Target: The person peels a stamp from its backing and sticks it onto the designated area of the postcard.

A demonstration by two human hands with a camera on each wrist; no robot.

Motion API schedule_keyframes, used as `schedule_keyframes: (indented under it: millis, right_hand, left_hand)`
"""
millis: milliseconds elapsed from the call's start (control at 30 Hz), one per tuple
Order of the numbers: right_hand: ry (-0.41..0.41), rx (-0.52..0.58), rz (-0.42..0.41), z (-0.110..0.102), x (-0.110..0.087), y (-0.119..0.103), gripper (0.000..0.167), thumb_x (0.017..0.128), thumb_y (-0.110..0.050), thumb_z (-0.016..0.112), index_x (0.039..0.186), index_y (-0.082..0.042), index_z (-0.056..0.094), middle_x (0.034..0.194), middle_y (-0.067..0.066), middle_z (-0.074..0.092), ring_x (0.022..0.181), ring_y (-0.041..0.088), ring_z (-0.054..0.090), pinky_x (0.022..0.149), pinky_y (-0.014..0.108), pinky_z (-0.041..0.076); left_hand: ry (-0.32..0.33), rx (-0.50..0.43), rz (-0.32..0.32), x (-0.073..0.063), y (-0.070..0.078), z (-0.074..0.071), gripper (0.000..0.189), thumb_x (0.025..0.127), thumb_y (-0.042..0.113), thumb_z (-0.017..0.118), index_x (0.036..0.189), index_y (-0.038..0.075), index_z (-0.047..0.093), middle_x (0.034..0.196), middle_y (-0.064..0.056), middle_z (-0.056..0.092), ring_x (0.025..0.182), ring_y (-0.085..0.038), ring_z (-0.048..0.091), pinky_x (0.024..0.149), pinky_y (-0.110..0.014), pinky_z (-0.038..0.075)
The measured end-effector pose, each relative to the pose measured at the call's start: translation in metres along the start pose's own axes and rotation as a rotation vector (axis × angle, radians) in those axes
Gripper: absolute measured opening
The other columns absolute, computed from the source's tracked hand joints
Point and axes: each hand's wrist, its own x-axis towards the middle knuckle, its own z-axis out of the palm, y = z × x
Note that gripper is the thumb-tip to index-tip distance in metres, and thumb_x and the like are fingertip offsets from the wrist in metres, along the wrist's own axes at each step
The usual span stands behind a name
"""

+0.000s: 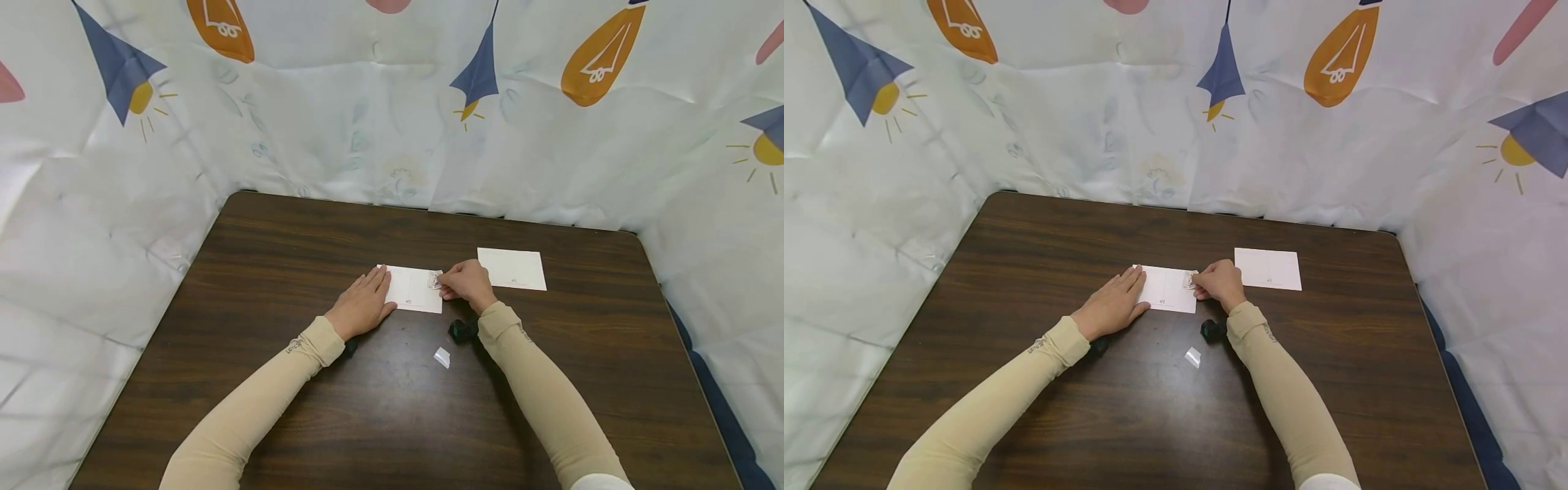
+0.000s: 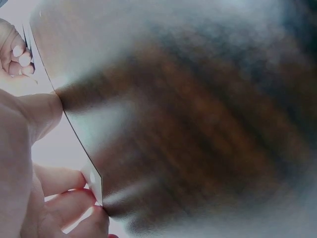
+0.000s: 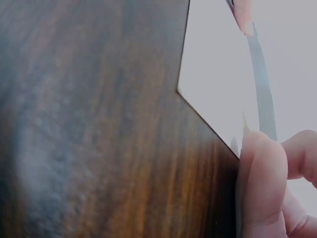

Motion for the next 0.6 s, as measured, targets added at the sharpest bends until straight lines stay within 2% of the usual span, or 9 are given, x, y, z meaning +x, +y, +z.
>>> schedule_keyframes:
  millis: [300, 600]
  right_hand:
    - [-0.007, -0.063, -0.002, -0.0036, -0.0024, -0.0014, 0.018, 0.09, -0.013, 0.078, 0.088, 0.005, 0.077, 0.059, 0.001, 0.069, 0.05, 0.006, 0.066, 0.054, 0.022, 0.059]
    - [-0.025, -0.051, -0.024, -0.007, -0.0016, -0.0001, 0.018, 0.091, -0.014, 0.079, 0.091, 0.005, 0.077, 0.064, 0.003, 0.071, 0.053, 0.008, 0.068, 0.057, 0.024, 0.061]
  left_hand:
    - [-0.001, -0.004, 0.006, -0.0026, 0.0025, -0.0034, 0.068, 0.109, 0.038, 0.049, 0.158, -0.007, 0.032, 0.169, -0.025, 0.029, 0.159, -0.038, 0.028, 0.128, -0.052, 0.031]
    - [0.003, 0.0, 0.004, -0.0029, 0.0019, -0.0044, 0.067, 0.11, 0.037, 0.049, 0.158, -0.007, 0.033, 0.168, -0.025, 0.03, 0.159, -0.038, 0.029, 0.128, -0.052, 0.031]
